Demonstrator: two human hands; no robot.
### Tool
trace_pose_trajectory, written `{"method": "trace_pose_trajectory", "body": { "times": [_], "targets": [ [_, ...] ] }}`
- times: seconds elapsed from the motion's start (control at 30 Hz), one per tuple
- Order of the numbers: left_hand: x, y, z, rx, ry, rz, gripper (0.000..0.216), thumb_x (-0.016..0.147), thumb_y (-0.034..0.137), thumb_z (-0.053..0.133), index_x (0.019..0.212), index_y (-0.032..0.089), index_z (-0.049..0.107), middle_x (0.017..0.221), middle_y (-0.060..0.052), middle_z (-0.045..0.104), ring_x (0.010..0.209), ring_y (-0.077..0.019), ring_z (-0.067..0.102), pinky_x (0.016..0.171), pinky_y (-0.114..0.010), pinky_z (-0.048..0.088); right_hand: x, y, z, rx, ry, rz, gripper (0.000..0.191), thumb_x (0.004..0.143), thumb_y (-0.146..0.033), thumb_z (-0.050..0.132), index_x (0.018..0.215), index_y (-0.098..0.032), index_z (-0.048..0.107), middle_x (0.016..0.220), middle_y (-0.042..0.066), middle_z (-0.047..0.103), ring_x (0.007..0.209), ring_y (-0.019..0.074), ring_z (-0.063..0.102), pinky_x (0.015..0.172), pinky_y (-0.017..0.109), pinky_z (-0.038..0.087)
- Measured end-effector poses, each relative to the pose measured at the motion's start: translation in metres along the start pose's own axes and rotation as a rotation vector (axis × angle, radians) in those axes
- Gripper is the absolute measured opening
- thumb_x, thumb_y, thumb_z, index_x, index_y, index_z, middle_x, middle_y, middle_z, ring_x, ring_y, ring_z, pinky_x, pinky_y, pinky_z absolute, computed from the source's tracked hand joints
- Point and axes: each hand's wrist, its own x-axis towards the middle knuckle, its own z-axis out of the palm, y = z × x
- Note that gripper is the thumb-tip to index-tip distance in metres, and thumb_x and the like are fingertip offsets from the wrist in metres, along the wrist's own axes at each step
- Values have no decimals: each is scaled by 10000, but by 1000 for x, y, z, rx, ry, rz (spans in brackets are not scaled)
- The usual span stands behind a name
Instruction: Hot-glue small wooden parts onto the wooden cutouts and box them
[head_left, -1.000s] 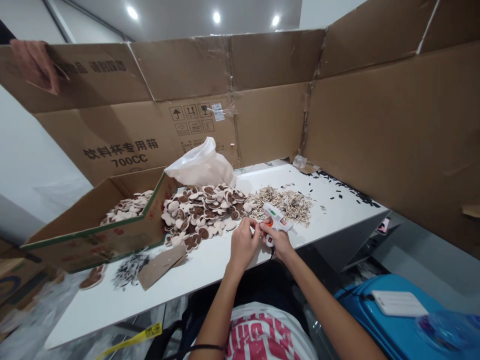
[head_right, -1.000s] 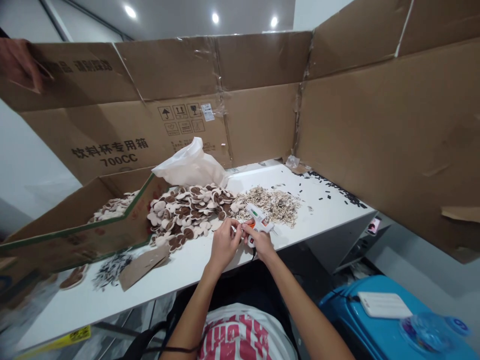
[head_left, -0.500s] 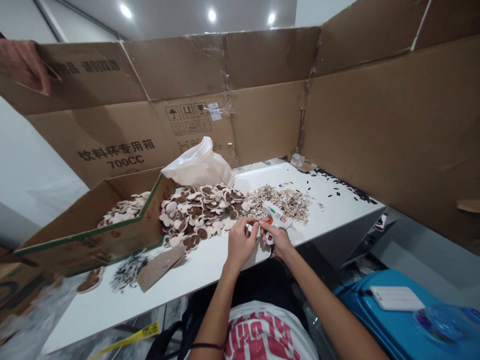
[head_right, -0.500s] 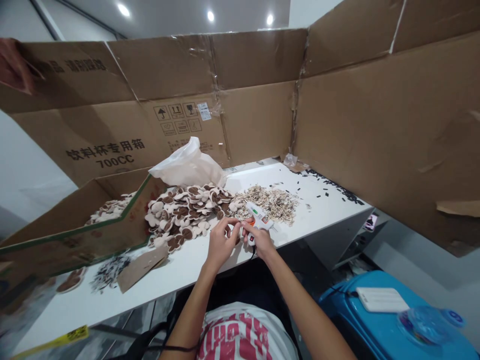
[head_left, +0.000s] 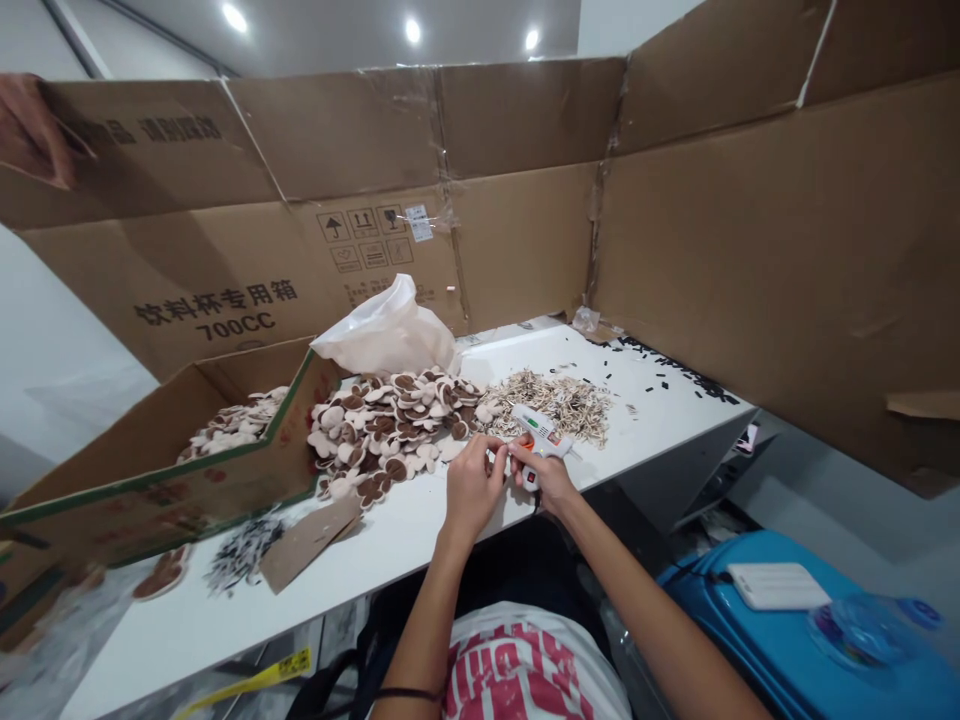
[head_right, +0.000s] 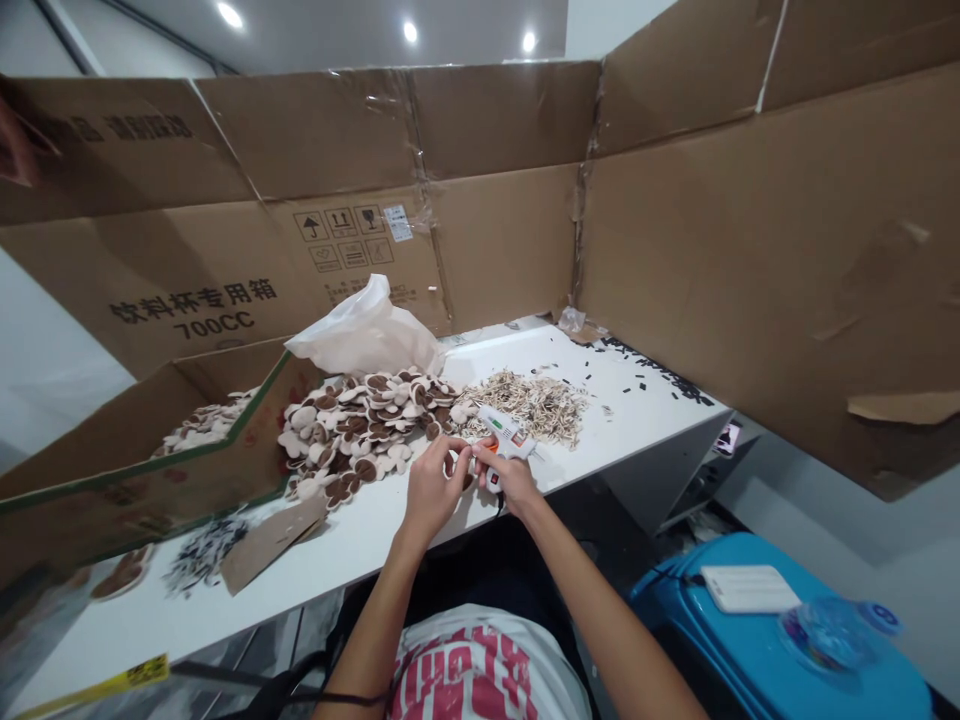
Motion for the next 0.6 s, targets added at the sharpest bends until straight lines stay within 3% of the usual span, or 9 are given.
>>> {"method": "trace_pose_trajectory", "body": {
  "times": [0.33,0.6],
  "targets": [
    [-2,-3,3,-15,-14,-19,175,1049,309,536,916,236,623,886,-20,681,707,-168,602,710,-300,441,2,3,-1,-20,-9,-13,400,756,-553,873,840,-197,711,589,-8,649,446,137,555,467,253,466],
    [-4,2,11,41,-11,20,172,1079,265,457,964,234,581,941,-41,661,819,-191,642,733,-304,438,4,7,-4,48,42,49,380,756,-509,886,842,-195,689,587,-17,633,448,122,536,443,223,411]
  ]
}}
